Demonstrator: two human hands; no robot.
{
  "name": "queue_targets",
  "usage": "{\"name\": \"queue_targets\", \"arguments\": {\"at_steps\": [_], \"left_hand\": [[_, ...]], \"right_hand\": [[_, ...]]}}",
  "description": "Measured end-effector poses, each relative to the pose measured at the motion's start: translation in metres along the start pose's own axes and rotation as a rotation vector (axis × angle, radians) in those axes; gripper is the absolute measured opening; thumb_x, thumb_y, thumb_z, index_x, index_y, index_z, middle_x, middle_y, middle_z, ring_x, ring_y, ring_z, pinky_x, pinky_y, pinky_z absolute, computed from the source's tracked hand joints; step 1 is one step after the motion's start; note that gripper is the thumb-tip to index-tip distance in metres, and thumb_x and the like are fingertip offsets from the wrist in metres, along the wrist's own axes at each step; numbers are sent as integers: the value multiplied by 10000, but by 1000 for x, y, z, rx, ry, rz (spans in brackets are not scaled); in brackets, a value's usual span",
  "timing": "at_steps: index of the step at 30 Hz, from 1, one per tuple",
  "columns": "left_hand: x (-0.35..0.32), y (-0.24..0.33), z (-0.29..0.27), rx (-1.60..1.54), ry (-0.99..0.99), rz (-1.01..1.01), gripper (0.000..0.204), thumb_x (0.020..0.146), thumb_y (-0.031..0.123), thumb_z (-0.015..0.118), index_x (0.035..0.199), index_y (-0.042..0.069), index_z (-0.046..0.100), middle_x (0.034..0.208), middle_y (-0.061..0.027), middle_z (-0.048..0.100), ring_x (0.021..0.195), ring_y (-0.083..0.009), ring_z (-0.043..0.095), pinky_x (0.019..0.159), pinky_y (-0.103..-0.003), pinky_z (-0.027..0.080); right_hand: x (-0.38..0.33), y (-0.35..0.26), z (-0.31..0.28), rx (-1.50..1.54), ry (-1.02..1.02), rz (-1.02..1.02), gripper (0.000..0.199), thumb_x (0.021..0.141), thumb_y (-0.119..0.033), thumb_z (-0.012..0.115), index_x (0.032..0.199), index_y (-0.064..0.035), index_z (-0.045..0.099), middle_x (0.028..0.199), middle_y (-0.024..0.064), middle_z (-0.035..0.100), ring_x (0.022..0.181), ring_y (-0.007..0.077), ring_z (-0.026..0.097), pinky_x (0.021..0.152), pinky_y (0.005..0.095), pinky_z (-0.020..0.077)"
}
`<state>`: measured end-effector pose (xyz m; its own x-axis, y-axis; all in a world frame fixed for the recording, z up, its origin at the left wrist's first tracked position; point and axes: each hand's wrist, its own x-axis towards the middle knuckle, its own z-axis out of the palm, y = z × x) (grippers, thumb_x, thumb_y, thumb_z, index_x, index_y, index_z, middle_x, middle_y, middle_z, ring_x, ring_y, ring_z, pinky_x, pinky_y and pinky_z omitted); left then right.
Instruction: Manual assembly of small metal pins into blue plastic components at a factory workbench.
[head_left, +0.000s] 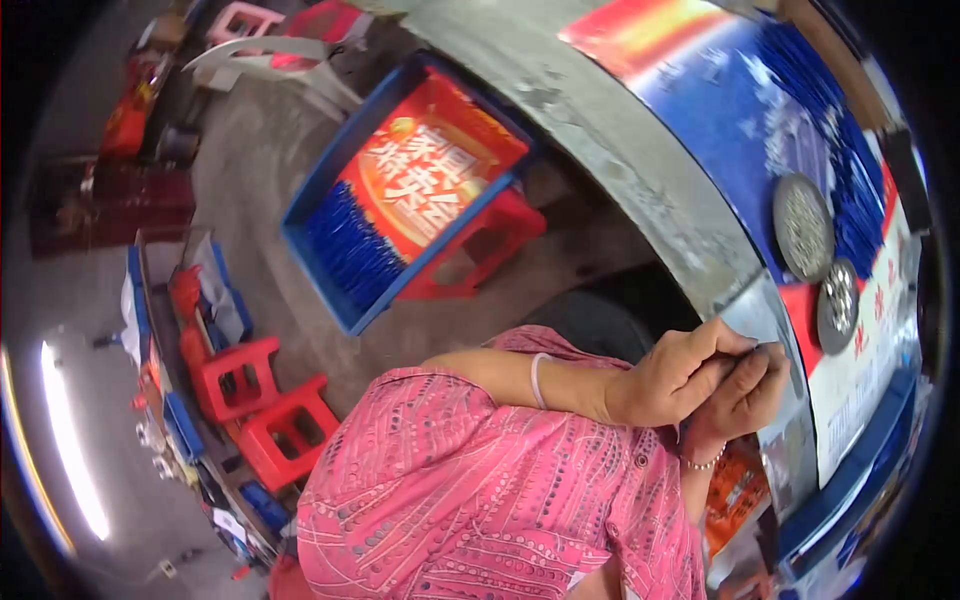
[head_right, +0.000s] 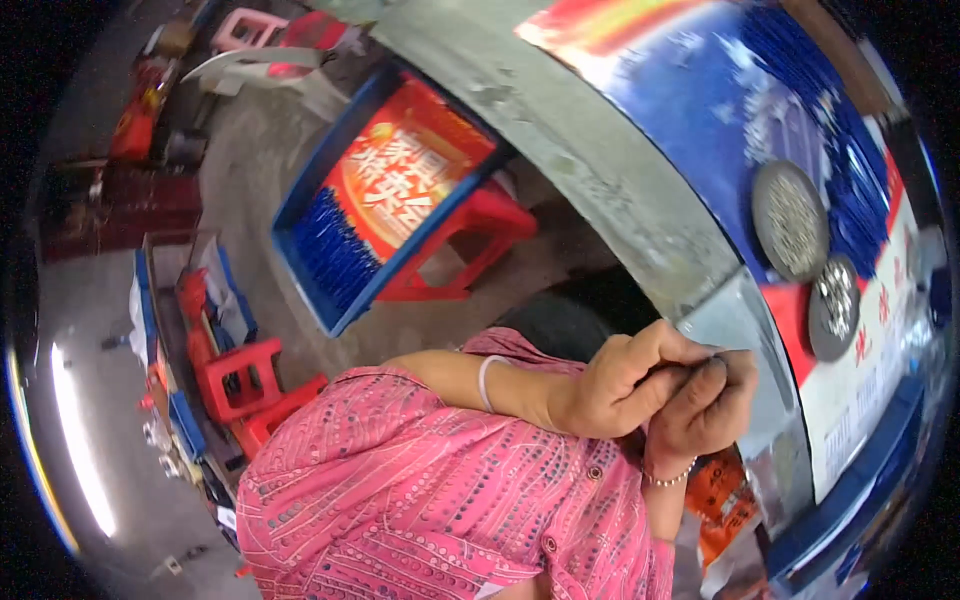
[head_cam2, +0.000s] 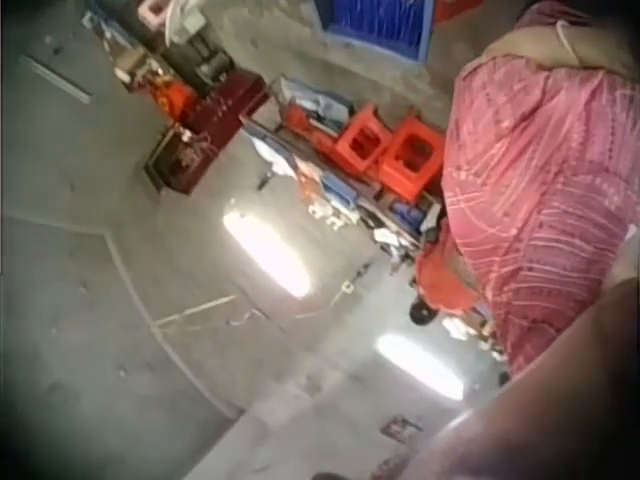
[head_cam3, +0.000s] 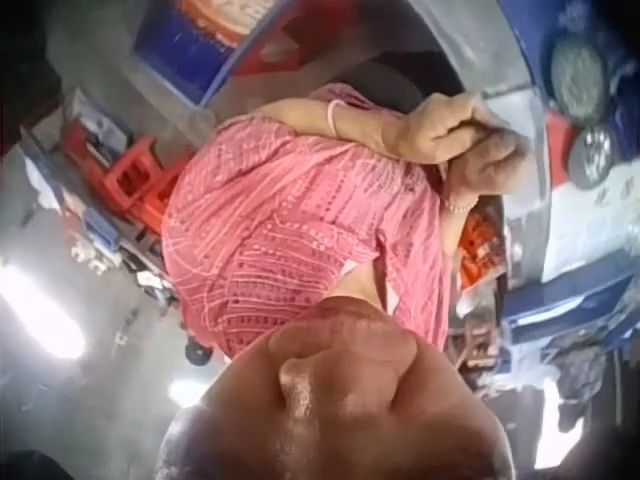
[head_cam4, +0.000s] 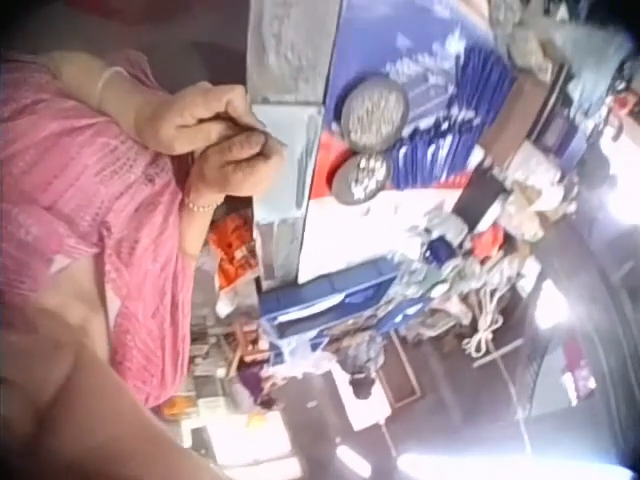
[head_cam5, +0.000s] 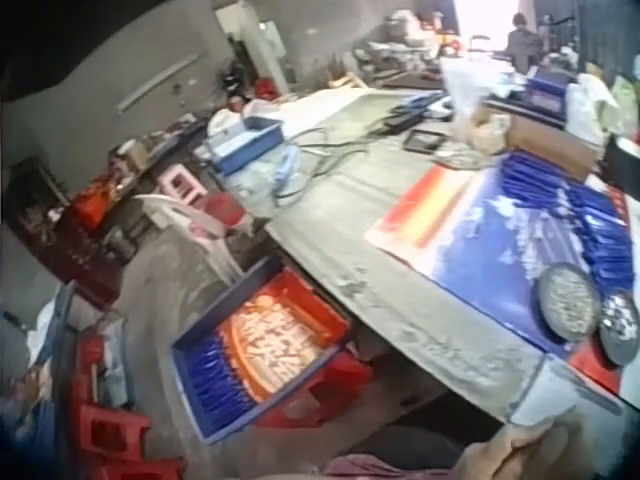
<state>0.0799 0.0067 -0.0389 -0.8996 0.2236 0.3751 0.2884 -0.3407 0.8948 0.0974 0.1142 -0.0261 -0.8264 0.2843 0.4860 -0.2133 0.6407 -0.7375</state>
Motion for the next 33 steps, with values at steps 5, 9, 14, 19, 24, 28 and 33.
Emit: {"name": "queue_targets", "arguments": {"at_steps": [5,9,14,19,24,28,33], "left_hand": [[-2,17,-49,-388,45,-316,287,936,73,463,1211,1,432,880,-54,572,681,-71,503,633,-226,432],[-7,35,-108,-645,119,-834,306,978,172,414,1250,41,464,653,-57,485,426,-55,332,372,-187,259],[-15,41,-133,-944,59,-1037,289,968,149,424,1235,63,493,699,-97,529,438,-56,370,350,-173,271],[-20,34,-137,-1116,96,-1120,305,969,118,406,1242,-4,463,694,-110,531,347,-47,342,294,-168,267],[-22,31,-140,-1067,81,-1125,312,967,124,411,1239,-21,458,686,-108,525,343,-52,343,291,-174,268],[-22,29,-141,-1089,84,-1120,317,964,136,423,1234,-25,460,672,-99,515,345,-59,347,290,-185,271],[-24,25,-144,-1059,123,-1111,322,959,152,442,1227,-24,467,688,-90,515,386,-68,387,318,-189,295]], "right_hand": [[18,-17,15,630,-210,506,468,1010,-371,348,835,23,528,732,46,509,598,144,494,543,271,397],[21,-14,16,540,-434,355,439,1003,-378,355,926,30,497,877,107,532,773,192,593,708,315,480],[12,-12,18,473,-685,347,362,992,-288,411,913,47,521,873,104,547,754,175,583,695,281,473],[10,-12,20,442,-790,335,366,986,-304,426,901,40,517,845,95,541,726,165,573,671,282,472],[5,-8,22,292,-891,232,361,978,-310,435,884,31,505,796,106,521,688,184,572,650,281,459],[1,-6,25,283,-899,211,319,968,-277,456,880,27,496,794,116,505,682,211,561,645,289,452],[0,-9,26,276,-881,180,246,944,-207,488,864,25,485,799,124,482,697,244,518,650,315,433]]}}
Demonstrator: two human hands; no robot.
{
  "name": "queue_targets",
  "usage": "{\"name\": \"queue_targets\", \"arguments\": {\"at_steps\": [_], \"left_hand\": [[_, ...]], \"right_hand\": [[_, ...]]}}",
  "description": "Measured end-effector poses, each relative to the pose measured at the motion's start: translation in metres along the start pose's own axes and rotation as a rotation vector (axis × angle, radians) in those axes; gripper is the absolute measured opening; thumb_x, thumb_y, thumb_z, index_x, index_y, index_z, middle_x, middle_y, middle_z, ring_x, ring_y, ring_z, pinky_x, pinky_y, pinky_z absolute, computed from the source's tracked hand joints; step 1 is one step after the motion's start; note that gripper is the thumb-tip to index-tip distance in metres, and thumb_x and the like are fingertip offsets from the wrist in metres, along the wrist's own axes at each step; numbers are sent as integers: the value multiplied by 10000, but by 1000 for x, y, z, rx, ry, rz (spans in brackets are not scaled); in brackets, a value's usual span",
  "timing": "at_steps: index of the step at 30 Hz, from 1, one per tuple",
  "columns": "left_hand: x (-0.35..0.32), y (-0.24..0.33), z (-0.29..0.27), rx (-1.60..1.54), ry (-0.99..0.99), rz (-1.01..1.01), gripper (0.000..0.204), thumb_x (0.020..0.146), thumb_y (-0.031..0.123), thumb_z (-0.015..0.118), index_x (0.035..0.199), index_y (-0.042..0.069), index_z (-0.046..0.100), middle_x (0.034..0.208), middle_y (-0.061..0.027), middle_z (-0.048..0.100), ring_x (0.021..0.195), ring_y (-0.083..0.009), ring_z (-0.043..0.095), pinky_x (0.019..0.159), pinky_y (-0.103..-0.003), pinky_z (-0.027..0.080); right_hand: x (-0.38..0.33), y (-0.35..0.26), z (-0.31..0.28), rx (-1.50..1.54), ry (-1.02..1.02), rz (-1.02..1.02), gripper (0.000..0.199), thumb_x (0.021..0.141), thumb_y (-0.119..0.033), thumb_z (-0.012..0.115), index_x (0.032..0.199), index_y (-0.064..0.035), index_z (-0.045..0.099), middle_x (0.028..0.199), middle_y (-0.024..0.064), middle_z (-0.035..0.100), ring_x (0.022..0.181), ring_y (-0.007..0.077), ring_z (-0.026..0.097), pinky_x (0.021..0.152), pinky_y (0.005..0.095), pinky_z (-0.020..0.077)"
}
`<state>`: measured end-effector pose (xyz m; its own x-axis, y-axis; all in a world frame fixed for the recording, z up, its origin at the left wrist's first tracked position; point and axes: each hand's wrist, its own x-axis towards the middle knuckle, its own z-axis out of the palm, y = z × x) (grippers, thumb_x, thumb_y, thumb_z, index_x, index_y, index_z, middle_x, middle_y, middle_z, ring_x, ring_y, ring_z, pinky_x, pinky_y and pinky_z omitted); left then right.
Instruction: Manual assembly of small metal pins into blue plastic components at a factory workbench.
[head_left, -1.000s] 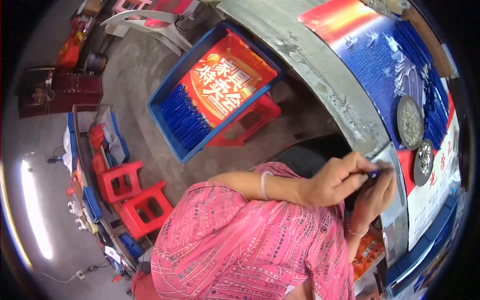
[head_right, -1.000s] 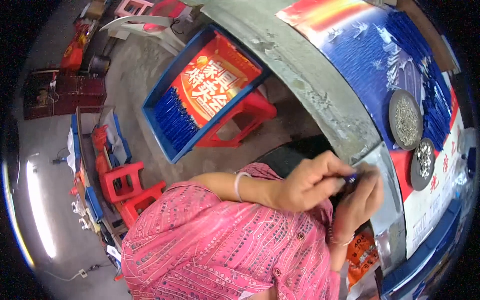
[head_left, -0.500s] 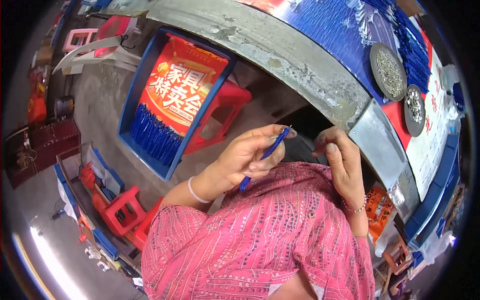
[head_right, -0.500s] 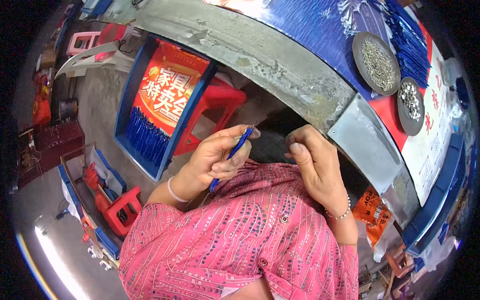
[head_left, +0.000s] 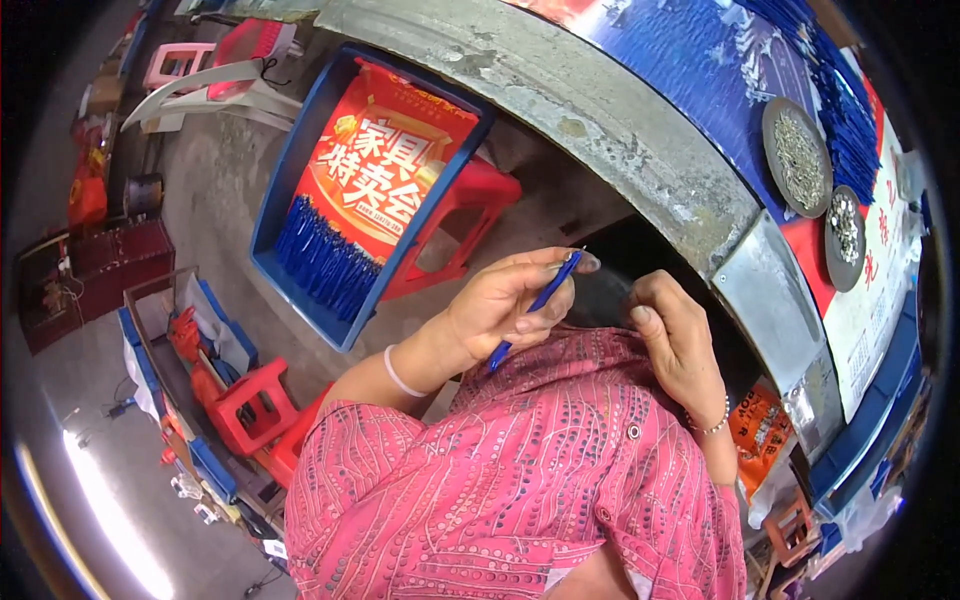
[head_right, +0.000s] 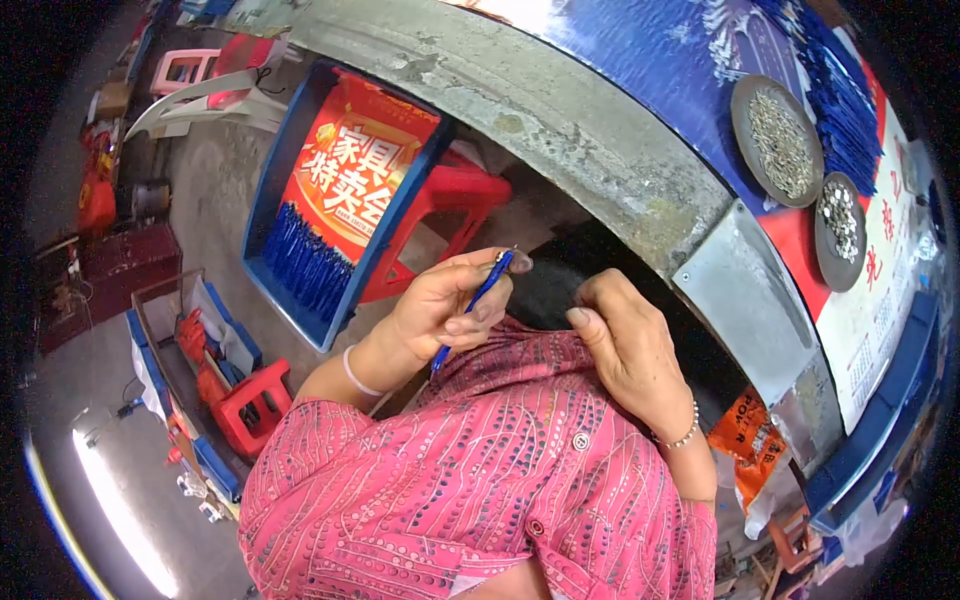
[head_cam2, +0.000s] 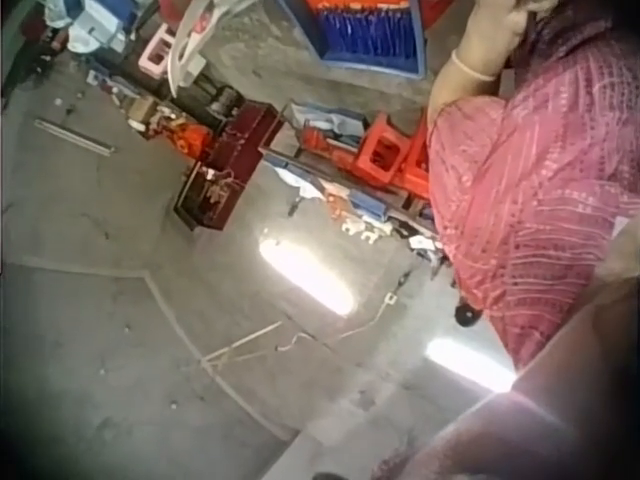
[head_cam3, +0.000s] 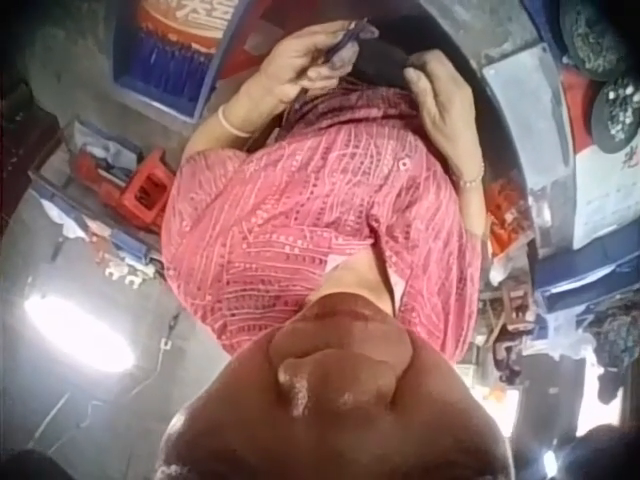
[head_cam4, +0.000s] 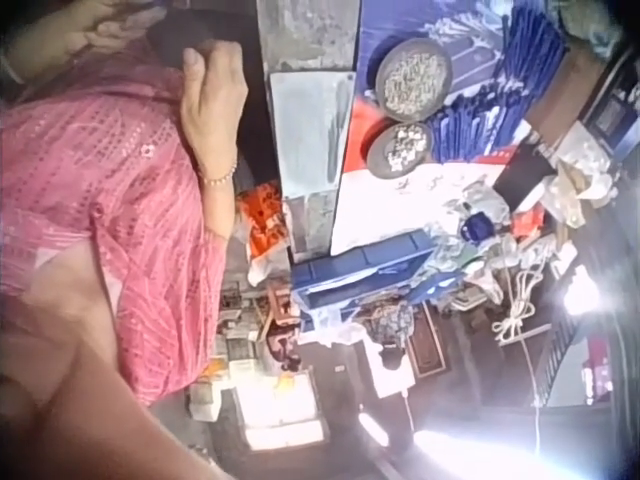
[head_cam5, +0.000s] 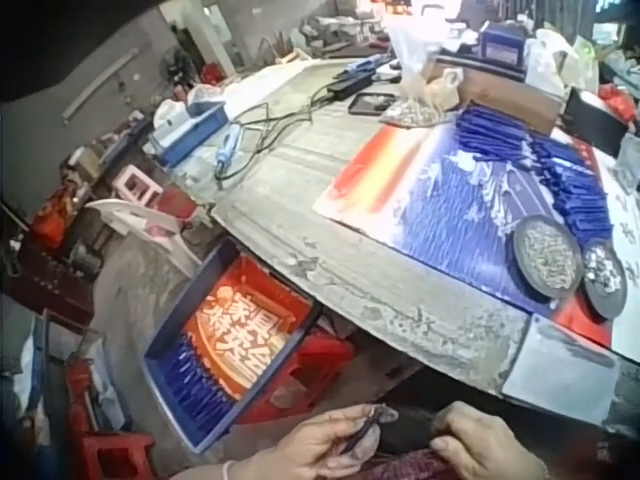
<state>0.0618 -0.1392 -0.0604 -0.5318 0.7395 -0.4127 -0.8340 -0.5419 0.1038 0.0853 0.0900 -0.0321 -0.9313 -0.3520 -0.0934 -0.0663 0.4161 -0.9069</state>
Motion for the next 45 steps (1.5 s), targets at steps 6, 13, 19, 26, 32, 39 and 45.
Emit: {"name": "queue_targets", "arguments": {"at_steps": [6,13,19,26,32,39,45], "left_hand": [[-44,32,-42,645,333,440,321,944,191,513,1202,1,494,916,-81,591,598,-121,553,522,-230,447],[-160,87,-132,1840,1068,691,213,881,20,522,1087,-18,553,949,-122,589,803,-176,615,690,-274,507],[-180,66,-160,1922,1125,469,232,810,63,622,1034,6,607,854,-128,632,767,-197,635,672,-299,502],[-179,65,-158,1905,1090,355,220,801,78,639,1012,14,633,835,-124,642,712,-189,632,658,-289,498],[-144,91,-79,2096,1066,645,155,823,32,599,965,-13,643,860,-138,638,794,-223,632,721,-294,490],[4,102,84,2200,280,1042,189,787,-103,595,958,-26,621,881,-130,643,791,-226,623,717,-280,486],[183,106,157,2170,-336,1162,231,775,3,609,1003,28,635,956,-159,587,845,-322,583,748,-349,469]], "right_hand": [[-3,-3,0,-51,-55,43,84,862,-54,480,856,30,483,791,139,470,718,274,500,678,325,417],[-3,-5,5,-100,-126,21,177,898,-136,522,856,32,483,807,163,481,727,326,506,667,358,418],[-4,-7,2,-160,-164,15,186,885,-133,550,870,41,487,829,179,487,744,367,511,665,389,422],[-5,-5,2,-214,-200,26,164,863,-104,569,897,36,490,863,186,497,761,385,523,668,405,430],[-20,-13,-26,-274,-186,-74,207,777,-99,643,913,2,523,886,164,528,812,360,548,686,412,452],[-60,-5,-76,-164,539,-79,119,765,21,599,873,1,555,837,143,575,743,282,578,663,335,467],[-95,38,-86,-223,945,40,62,869,-11,496,901,24,536,858,117,536,764,189,514,686,278,426]]}}
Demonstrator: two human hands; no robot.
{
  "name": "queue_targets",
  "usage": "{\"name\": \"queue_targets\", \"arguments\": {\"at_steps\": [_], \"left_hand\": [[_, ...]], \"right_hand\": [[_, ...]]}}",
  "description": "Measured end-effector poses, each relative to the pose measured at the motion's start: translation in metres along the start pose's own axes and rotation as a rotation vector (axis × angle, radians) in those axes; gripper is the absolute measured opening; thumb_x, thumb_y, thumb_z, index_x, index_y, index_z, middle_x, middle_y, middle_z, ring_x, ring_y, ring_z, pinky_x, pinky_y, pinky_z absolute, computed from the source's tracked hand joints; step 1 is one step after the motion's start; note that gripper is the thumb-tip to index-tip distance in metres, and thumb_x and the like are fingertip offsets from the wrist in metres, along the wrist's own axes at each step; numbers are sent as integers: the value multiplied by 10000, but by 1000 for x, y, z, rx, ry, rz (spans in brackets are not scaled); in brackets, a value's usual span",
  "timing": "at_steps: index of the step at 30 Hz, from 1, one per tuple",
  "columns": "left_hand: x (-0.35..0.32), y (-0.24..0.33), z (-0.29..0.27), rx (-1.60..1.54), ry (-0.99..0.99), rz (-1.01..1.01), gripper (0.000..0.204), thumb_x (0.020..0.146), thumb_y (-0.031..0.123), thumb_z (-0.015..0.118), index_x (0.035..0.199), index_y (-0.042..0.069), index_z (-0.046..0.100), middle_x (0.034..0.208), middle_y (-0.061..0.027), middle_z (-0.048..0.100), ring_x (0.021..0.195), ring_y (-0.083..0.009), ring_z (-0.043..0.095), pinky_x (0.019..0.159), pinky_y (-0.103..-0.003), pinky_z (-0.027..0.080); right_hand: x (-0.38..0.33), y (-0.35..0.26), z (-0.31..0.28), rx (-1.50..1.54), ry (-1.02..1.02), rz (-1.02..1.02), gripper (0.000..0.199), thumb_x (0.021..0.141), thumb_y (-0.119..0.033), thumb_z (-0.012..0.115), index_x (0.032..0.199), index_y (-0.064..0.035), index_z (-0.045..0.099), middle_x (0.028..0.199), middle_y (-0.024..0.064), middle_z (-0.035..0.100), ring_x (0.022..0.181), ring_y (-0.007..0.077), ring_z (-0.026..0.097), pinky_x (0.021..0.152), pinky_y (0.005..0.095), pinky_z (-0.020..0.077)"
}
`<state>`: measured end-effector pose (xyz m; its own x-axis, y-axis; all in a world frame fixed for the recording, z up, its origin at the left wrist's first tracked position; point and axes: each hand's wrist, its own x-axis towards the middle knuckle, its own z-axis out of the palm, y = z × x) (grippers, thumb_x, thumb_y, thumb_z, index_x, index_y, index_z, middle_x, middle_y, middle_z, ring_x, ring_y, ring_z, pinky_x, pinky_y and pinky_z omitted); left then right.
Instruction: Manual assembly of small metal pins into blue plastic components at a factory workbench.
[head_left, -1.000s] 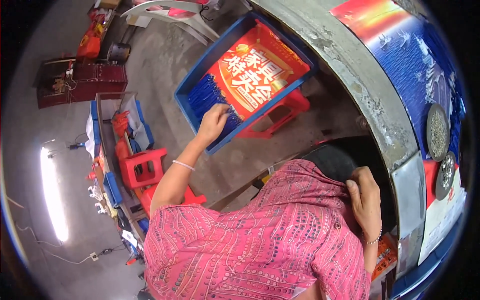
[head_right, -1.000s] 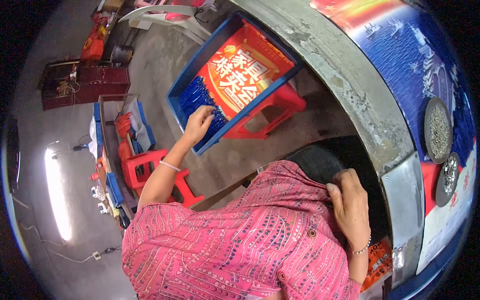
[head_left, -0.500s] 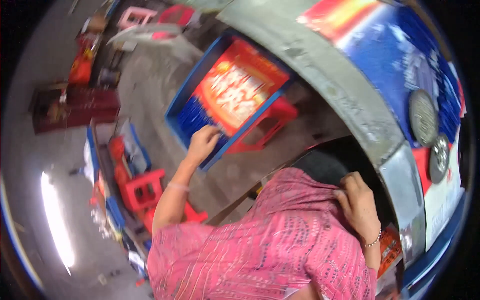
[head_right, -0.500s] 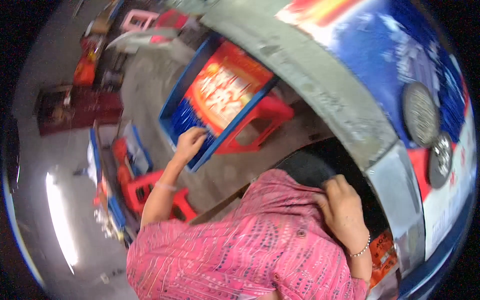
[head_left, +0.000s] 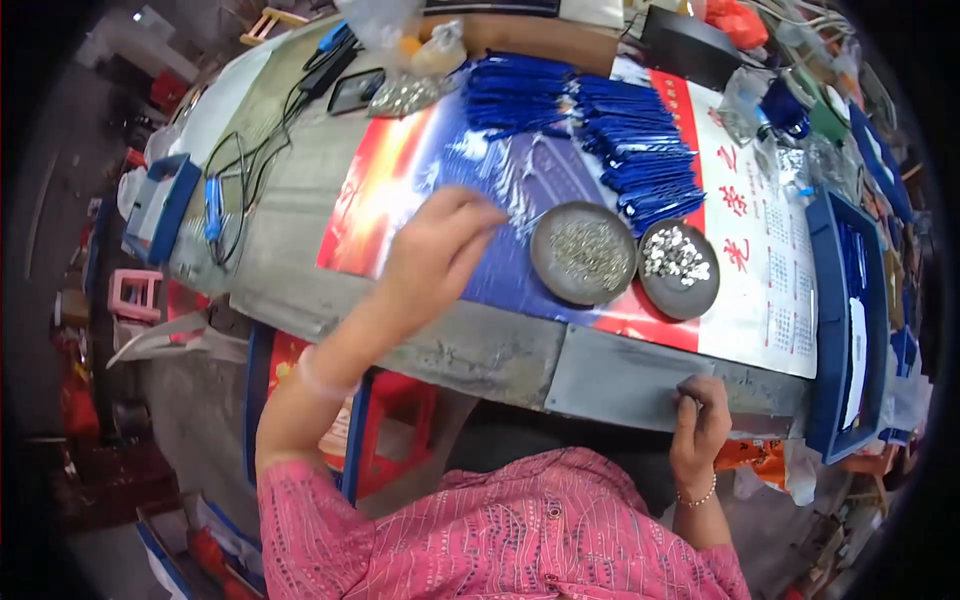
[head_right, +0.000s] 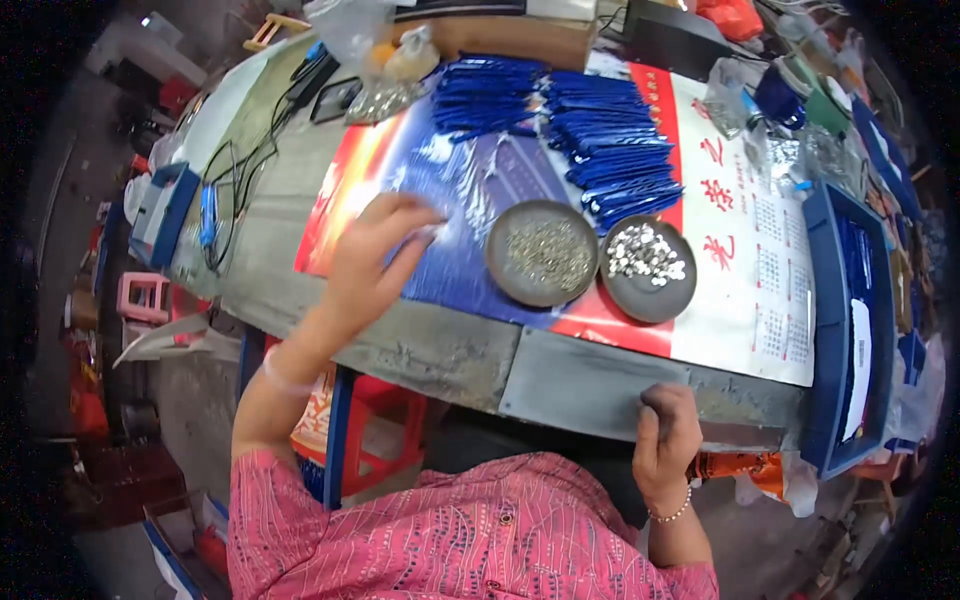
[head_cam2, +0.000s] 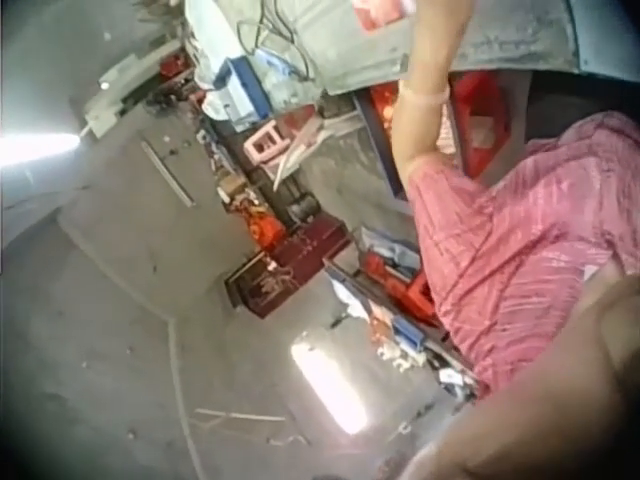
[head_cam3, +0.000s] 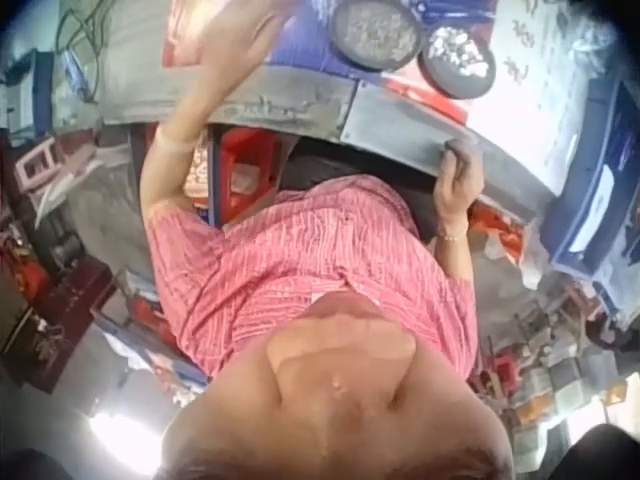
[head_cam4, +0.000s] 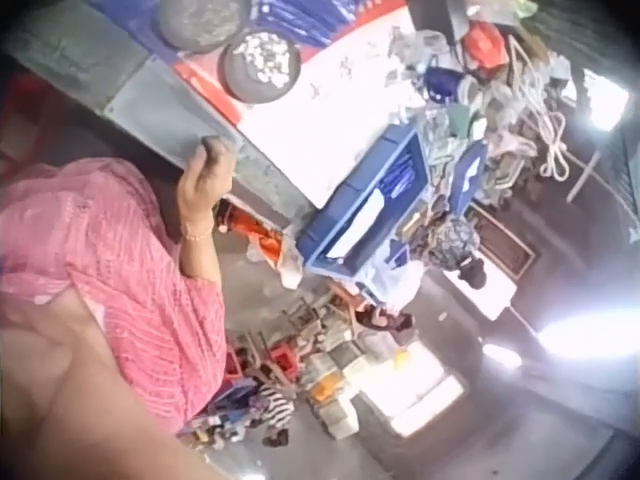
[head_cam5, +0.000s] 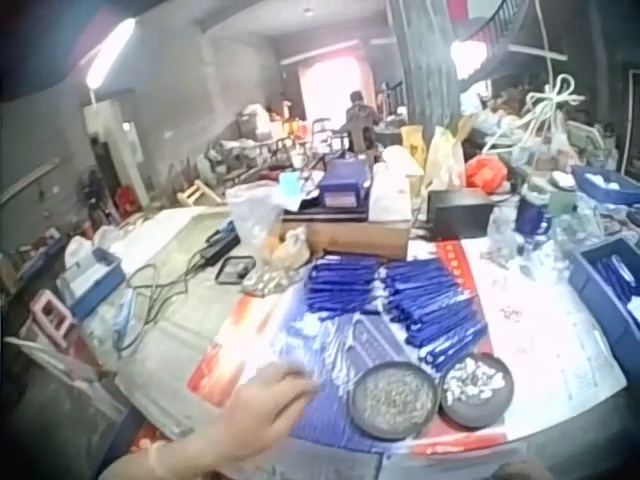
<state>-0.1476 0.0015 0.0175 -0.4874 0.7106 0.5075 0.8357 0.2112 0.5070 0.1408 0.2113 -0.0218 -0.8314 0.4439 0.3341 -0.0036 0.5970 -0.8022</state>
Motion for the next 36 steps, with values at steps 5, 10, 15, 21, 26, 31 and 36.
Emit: {"name": "queue_targets", "arguments": {"at_steps": [5,10,15,21,26,31,36], "left_hand": [[103,-66,77,193,54,143,244,758,62,643,1002,57,635,1006,-122,530,971,-311,506,787,-406,428],[130,-99,112,426,-102,71,219,761,108,657,977,104,623,1028,-84,506,994,-281,472,808,-422,382],[122,-95,94,395,32,144,146,786,95,622,931,83,606,972,-84,535,953,-290,493,796,-417,386],[75,-30,36,-401,173,-260,119,879,26,568,990,-10,549,924,-86,624,874,-180,612,761,-256,459],[10,34,12,-829,175,-476,158,891,14,571,1040,-19,528,920,-85,624,832,-134,624,738,-235,492],[-37,70,16,-1386,167,-667,182,884,27,594,1050,11,520,858,-90,626,733,-151,623,648,-246,499],[-68,88,28,-1689,193,-772,144,888,40,591,1020,47,534,869,-84,621,649,-130,552,581,-243,459]], "right_hand": [[-8,15,3,-31,123,-60,73,867,-10,490,923,22,524,859,129,534,777,213,512,703,295,426],[-1,14,8,-183,118,-190,87,825,-21,564,901,-1,527,829,143,555,726,285,533,669,362,444],[3,14,7,-194,68,-217,94,807,-22,582,882,-8,526,824,137,554,723,289,530,664,376,439],[7,1,1,-8,91,-172,125,757,12,586,871,-1,536,815,137,576,715,292,549,667,362,454],[46,-27,-20,84,-125,6,112,801,67,527,903,21,525,836,91,516,743,166,514,704,273,424],[119,-28,10,-175,-404,-268,130,820,-28,586,938,9,546,851,140,540,784,291,559,712,361,444],[158,-10,59,-509,-452,-493,172,816,-111,595,953,-27,537,879,137,536,825,318,554,755,406,413]]}}
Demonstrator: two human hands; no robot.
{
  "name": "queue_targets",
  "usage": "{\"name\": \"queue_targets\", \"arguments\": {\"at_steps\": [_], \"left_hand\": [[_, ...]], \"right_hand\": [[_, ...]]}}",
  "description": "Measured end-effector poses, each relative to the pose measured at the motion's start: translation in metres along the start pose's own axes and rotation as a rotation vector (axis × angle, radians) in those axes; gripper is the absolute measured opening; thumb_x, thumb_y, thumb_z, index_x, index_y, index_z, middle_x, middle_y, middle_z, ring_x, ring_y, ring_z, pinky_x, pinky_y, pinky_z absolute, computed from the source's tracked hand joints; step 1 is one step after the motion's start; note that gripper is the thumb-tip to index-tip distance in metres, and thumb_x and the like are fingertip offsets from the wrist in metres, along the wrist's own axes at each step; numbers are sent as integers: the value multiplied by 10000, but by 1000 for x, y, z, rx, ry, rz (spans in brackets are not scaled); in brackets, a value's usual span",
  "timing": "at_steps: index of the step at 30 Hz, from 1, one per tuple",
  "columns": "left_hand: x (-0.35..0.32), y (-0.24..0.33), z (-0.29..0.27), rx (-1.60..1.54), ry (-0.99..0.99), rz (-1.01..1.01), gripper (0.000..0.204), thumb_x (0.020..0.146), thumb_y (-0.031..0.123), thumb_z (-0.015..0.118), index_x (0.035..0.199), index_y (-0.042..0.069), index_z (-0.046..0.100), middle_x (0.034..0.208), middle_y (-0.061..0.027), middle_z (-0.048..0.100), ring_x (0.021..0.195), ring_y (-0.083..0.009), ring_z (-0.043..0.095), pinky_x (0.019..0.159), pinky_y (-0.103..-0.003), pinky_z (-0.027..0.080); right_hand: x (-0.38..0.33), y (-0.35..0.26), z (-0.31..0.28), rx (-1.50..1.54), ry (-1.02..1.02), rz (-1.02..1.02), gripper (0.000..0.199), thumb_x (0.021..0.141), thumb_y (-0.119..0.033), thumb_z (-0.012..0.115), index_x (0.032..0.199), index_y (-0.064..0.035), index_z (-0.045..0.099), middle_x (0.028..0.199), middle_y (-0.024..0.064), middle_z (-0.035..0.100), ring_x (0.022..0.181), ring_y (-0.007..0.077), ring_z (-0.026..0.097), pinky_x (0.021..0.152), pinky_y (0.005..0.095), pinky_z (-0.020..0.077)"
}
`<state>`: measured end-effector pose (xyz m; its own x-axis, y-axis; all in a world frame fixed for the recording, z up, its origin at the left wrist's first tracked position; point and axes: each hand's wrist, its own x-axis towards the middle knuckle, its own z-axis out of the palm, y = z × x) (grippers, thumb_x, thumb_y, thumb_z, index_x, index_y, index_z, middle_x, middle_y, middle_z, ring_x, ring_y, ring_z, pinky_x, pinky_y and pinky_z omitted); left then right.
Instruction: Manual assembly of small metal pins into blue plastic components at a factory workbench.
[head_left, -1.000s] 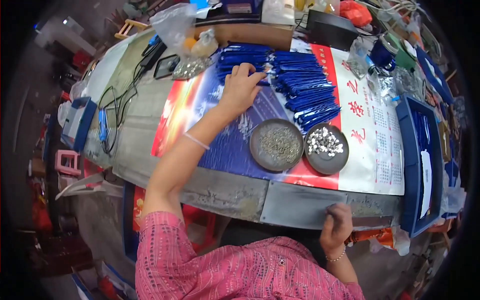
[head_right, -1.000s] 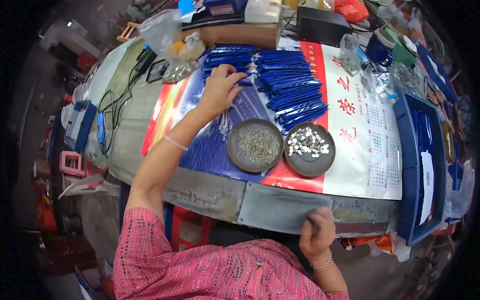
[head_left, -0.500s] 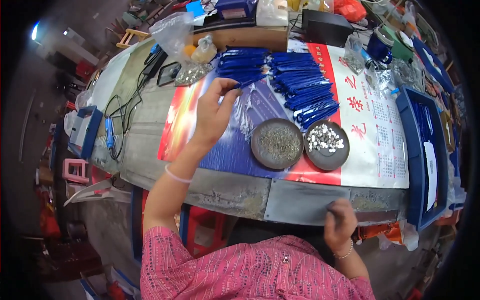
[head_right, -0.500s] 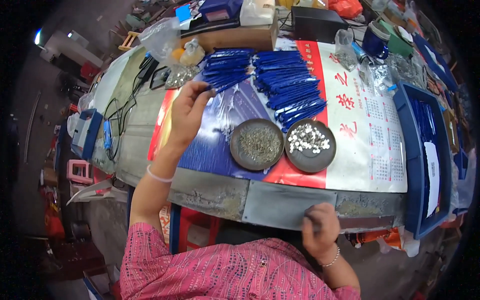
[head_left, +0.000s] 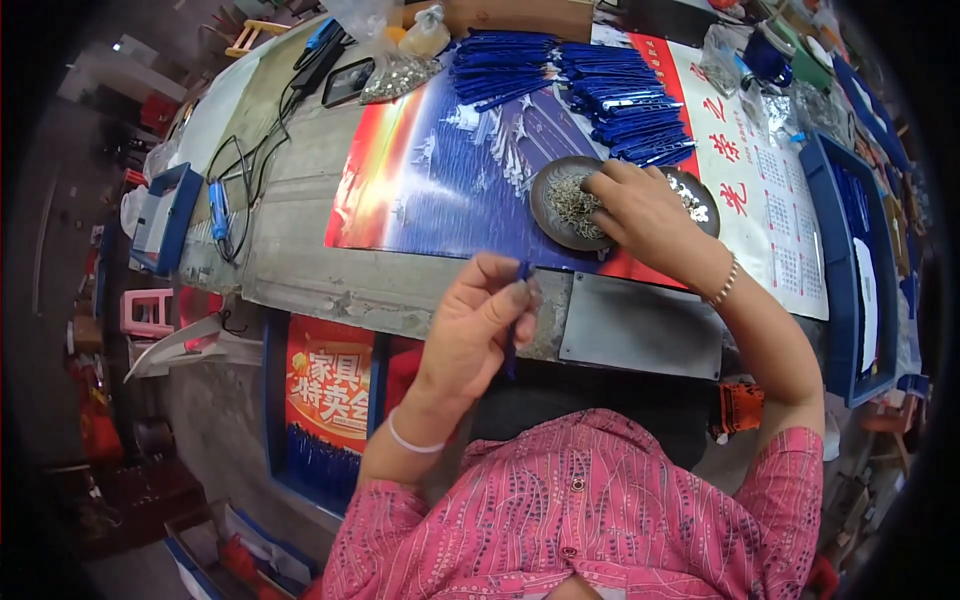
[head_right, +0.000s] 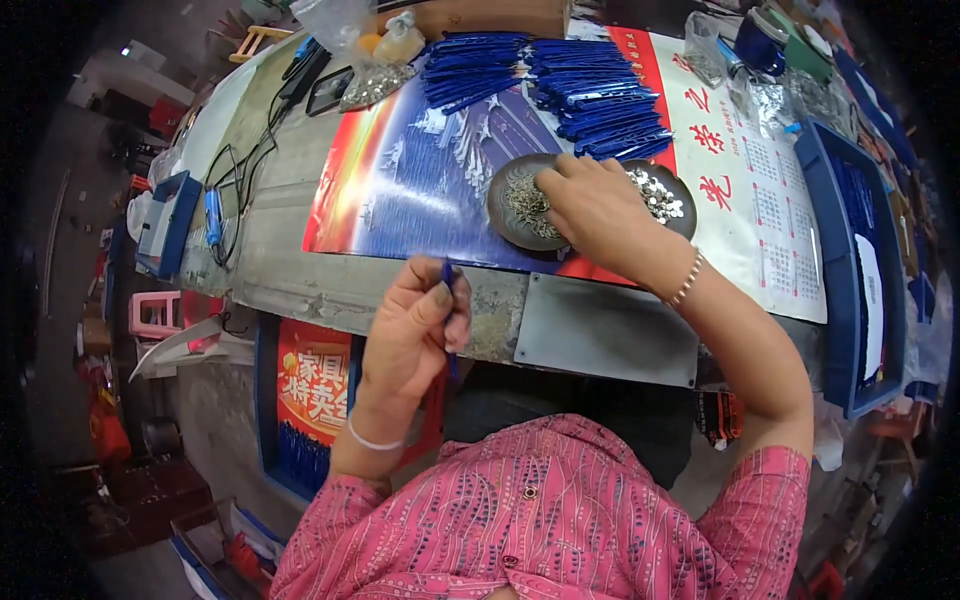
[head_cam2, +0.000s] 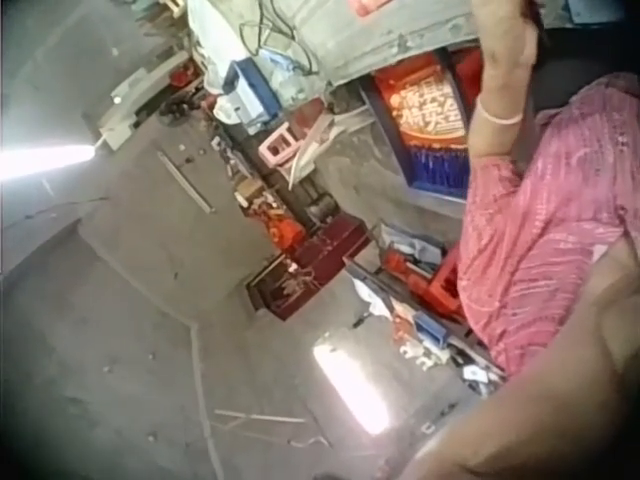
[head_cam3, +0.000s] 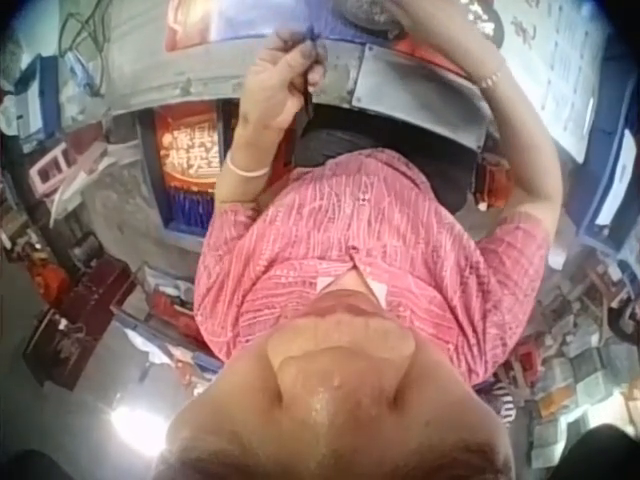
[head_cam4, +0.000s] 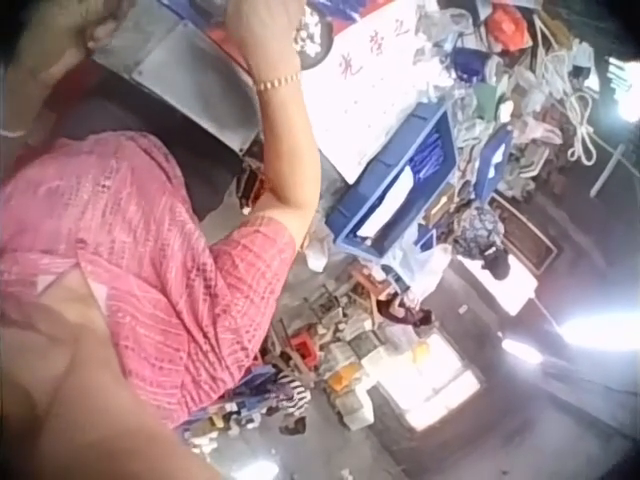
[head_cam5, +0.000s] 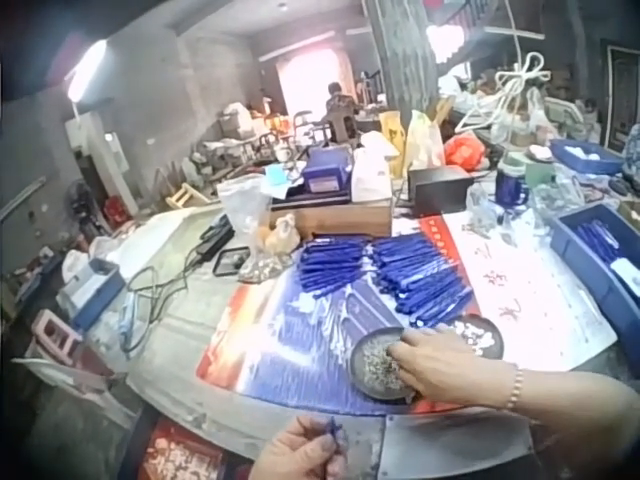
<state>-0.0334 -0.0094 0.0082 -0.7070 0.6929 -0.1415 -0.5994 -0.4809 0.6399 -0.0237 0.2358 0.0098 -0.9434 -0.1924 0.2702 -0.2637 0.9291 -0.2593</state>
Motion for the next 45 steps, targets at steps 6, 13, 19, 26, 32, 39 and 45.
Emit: {"name": "queue_targets", "arguments": {"at_steps": [6,13,19,26,32,39,45], "left_hand": [[-32,-28,-7,76,72,-18,128,899,85,587,1010,50,534,906,-104,616,670,-153,550,573,-271,439],[-46,-39,-15,155,95,-61,137,898,51,576,1028,25,544,910,-108,615,685,-148,549,605,-267,449],[-39,-44,-10,155,71,-103,140,899,36,567,1036,14,546,907,-114,613,670,-145,546,589,-256,447],[-35,-49,0,245,19,-95,147,900,15,558,1046,-1,546,908,-114,608,670,-137,548,585,-246,449],[-37,-49,7,334,14,-81,145,894,-15,552,1039,-18,549,910,-108,598,670,-126,550,603,-229,452],[-29,-36,12,948,-210,331,179,812,-85,611,981,-43,568,889,-116,589,752,-150,573,656,-235,475],[-15,-32,18,1296,-356,720,253,646,-1,732,878,21,633,825,-89,620,673,-239,607,593,-324,485]], "right_hand": [[15,8,21,-155,-101,-8,143,795,-100,589,911,-52,523,861,123,533,819,312,554,737,397,394],[16,17,11,169,-42,61,106,828,-109,572,865,-13,546,820,153,556,794,333,561,707,407,419],[18,22,4,467,74,184,161,884,-127,572,893,32,547,760,143,597,670,238,565,626,321,444],[23,29,-4,978,-62,500,118,873,-93,601,926,13,606,765,15,600,653,60,533,583,201,438],[21,31,-7,907,-68,406,135,823,-43,589,907,59,617,773,61,628,693,100,565,635,249,474],[-18,-7,-29,1134,-253,212,105,869,-38,556,963,-7,520,828,-2,544,751,59,518,667,206,432],[-61,-48,-38,1661,-517,292,138,879,-44,557,969,-5,460,845,26,477,716,77,478,607,211,401]]}}
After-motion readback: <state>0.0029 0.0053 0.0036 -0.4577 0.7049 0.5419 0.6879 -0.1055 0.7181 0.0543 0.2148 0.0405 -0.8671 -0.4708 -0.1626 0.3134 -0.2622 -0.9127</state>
